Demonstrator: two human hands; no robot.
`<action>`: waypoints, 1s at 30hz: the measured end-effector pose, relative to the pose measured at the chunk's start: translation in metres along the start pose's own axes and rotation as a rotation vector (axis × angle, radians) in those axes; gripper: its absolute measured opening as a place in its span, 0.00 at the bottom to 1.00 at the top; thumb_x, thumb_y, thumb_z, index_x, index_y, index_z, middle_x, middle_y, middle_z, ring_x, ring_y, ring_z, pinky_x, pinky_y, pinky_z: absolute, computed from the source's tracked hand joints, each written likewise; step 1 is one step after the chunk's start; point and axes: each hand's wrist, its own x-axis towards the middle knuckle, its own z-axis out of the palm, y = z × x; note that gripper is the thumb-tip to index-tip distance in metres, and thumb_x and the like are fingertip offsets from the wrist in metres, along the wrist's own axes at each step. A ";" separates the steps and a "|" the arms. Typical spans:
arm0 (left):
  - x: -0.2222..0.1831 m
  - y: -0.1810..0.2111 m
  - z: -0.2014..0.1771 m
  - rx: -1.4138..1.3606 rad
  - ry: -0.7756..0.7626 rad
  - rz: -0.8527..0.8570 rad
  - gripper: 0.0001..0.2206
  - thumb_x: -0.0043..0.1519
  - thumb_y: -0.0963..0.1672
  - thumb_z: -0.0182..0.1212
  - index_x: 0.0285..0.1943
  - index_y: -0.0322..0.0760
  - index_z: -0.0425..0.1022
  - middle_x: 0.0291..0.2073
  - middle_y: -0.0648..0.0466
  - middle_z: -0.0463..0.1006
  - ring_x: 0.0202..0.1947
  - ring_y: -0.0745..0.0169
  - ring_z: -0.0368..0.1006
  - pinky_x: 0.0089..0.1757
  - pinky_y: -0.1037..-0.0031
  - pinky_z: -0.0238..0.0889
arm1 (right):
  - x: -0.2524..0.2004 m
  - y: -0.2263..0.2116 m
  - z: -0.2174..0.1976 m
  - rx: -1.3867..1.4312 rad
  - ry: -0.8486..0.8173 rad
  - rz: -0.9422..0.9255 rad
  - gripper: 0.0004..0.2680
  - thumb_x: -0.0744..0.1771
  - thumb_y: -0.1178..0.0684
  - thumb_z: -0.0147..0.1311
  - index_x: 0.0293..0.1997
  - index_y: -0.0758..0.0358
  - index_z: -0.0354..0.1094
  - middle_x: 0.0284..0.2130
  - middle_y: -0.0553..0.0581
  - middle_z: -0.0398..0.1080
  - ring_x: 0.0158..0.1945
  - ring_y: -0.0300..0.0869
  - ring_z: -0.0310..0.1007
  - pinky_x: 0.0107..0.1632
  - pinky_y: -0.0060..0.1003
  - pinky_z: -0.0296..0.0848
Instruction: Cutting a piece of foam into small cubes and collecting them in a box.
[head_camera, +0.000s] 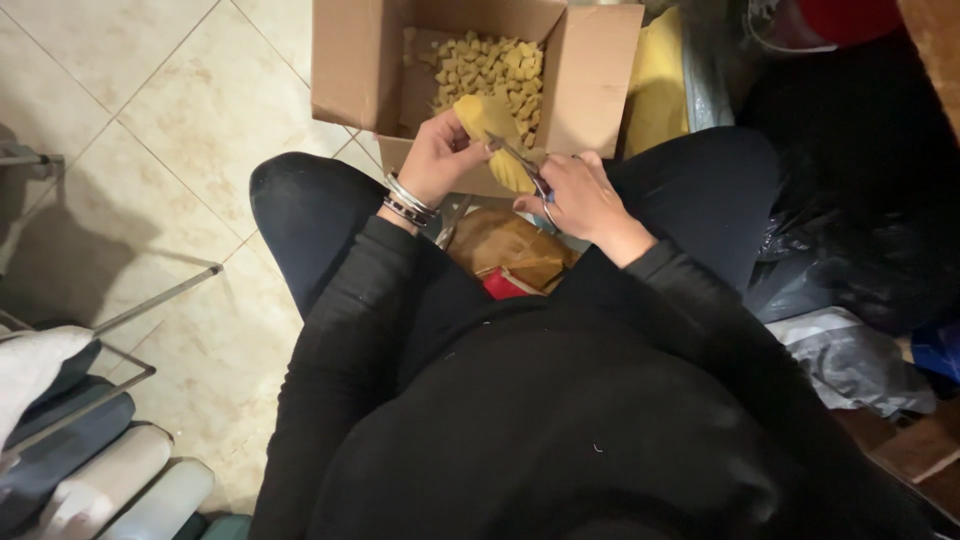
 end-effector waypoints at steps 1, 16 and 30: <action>-0.001 0.006 0.003 -0.048 0.037 -0.009 0.11 0.58 0.38 0.72 0.47 0.35 0.77 0.37 0.55 0.83 0.36 0.73 0.79 0.38 0.80 0.75 | -0.001 -0.004 -0.002 0.001 0.042 -0.017 0.26 0.66 0.22 0.51 0.29 0.61 0.63 0.27 0.60 0.68 0.35 0.57 0.72 0.52 0.45 0.57; 0.000 0.026 0.009 -0.164 0.107 -0.023 0.12 0.60 0.41 0.73 0.50 0.36 0.76 0.37 0.56 0.83 0.36 0.75 0.79 0.40 0.82 0.76 | -0.009 -0.017 -0.003 0.159 0.151 -0.009 0.21 0.64 0.28 0.60 0.23 0.56 0.63 0.17 0.54 0.66 0.26 0.52 0.72 0.43 0.38 0.63; 0.007 -0.011 0.003 0.080 0.031 0.028 0.10 0.61 0.40 0.72 0.48 0.34 0.77 0.36 0.55 0.81 0.37 0.71 0.77 0.38 0.78 0.75 | 0.000 0.017 0.001 -0.004 -0.036 0.010 0.22 0.66 0.24 0.54 0.30 0.55 0.64 0.28 0.58 0.71 0.39 0.54 0.74 0.51 0.45 0.61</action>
